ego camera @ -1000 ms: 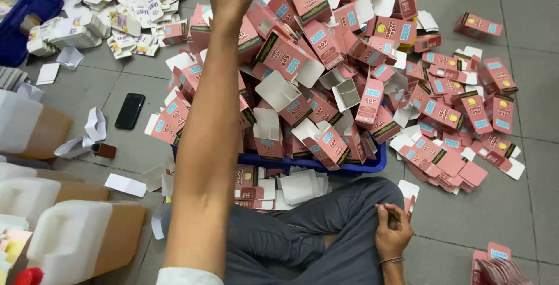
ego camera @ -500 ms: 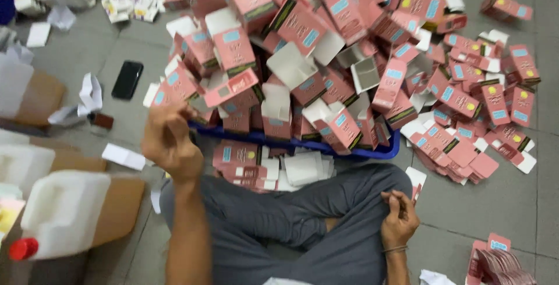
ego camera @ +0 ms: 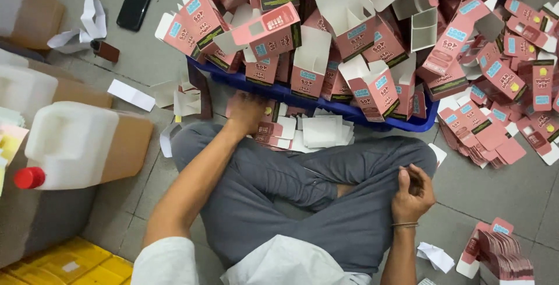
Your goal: Folding flat cardboard templates into small product boxes and placing them into a plastic crate.
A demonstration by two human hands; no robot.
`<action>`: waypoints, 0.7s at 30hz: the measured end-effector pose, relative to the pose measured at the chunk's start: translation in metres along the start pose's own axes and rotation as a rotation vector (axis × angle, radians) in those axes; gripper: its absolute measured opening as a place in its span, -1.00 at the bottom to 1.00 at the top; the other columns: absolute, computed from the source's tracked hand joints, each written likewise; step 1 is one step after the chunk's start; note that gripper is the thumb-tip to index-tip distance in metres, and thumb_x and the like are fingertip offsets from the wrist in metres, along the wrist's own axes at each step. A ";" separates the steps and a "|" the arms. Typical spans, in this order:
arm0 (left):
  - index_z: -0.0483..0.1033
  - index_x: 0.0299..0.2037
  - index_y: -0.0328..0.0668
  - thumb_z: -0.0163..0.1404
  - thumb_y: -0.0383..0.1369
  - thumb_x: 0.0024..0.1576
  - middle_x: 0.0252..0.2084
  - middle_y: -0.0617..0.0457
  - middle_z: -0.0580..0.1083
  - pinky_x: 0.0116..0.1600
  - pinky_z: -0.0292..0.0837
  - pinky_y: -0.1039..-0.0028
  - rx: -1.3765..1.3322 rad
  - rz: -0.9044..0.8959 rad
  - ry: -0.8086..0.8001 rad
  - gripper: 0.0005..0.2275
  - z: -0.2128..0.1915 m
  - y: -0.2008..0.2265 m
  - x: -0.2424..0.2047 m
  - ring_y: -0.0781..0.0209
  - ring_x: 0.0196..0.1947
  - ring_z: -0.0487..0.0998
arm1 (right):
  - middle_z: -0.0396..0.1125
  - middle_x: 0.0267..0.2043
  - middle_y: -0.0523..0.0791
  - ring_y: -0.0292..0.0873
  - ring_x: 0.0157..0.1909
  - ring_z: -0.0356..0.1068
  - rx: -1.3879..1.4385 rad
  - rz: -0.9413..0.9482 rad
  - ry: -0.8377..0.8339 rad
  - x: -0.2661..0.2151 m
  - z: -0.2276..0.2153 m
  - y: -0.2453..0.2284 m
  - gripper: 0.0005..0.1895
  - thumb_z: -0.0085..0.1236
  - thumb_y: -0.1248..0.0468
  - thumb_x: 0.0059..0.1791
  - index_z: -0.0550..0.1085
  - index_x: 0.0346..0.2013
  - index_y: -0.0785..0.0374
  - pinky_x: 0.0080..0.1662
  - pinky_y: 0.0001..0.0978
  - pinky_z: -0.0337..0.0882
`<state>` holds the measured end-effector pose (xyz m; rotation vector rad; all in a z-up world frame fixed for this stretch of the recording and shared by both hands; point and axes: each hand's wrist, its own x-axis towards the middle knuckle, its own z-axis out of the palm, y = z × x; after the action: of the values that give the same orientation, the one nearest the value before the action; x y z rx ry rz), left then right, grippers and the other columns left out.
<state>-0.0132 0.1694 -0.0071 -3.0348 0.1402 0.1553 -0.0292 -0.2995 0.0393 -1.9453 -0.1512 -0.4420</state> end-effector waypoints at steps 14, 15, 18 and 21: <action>0.39 0.24 -0.12 0.39 -0.09 -0.53 0.17 -0.14 0.44 0.32 0.22 -0.08 -0.210 0.049 -0.150 -0.04 -0.049 0.022 -0.002 -0.22 0.22 0.40 | 0.48 -0.23 0.09 0.01 -0.16 0.51 -0.060 -0.010 -0.022 0.004 0.004 -0.012 -0.77 0.33 0.35 0.10 0.53 -0.02 0.44 -0.07 -0.20 0.45; 0.36 0.25 -0.21 0.37 -0.20 -0.43 0.16 -0.21 0.44 0.35 0.20 -0.11 -0.371 0.063 -0.171 -0.11 -0.086 0.028 -0.008 -0.28 0.24 0.40 | 0.49 -0.24 0.06 -0.01 -0.17 0.52 -0.086 -0.011 -0.035 0.005 0.005 -0.017 -0.79 0.34 0.34 0.09 0.55 -0.04 0.40 -0.06 -0.21 0.45; 0.44 0.19 -0.33 0.37 -0.20 -0.37 -0.02 -0.30 0.53 0.19 0.37 -0.12 -0.756 0.075 -0.044 -0.19 -0.097 0.049 -0.017 -0.36 0.05 0.53 | 0.50 -0.27 0.00 -0.02 -0.18 0.53 -0.109 -0.006 -0.058 0.007 0.012 -0.034 -0.81 0.36 0.29 0.05 0.58 -0.09 0.30 -0.05 -0.20 0.46; 0.49 -0.01 -0.33 0.33 -0.46 -0.34 -0.21 -0.26 0.53 -0.09 0.53 0.10 -1.232 0.079 0.340 -0.42 -0.099 0.087 -0.017 -0.31 -0.17 0.60 | 0.52 -0.23 -0.01 -0.03 -0.18 0.53 -0.026 0.076 -0.128 0.002 0.029 -0.055 -0.79 0.34 0.35 0.00 0.58 -0.08 0.25 -0.08 -0.24 0.49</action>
<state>-0.0287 0.0740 0.0840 -4.2550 0.2675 -0.4532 -0.0370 -0.2506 0.0774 -1.9986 -0.1541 -0.2712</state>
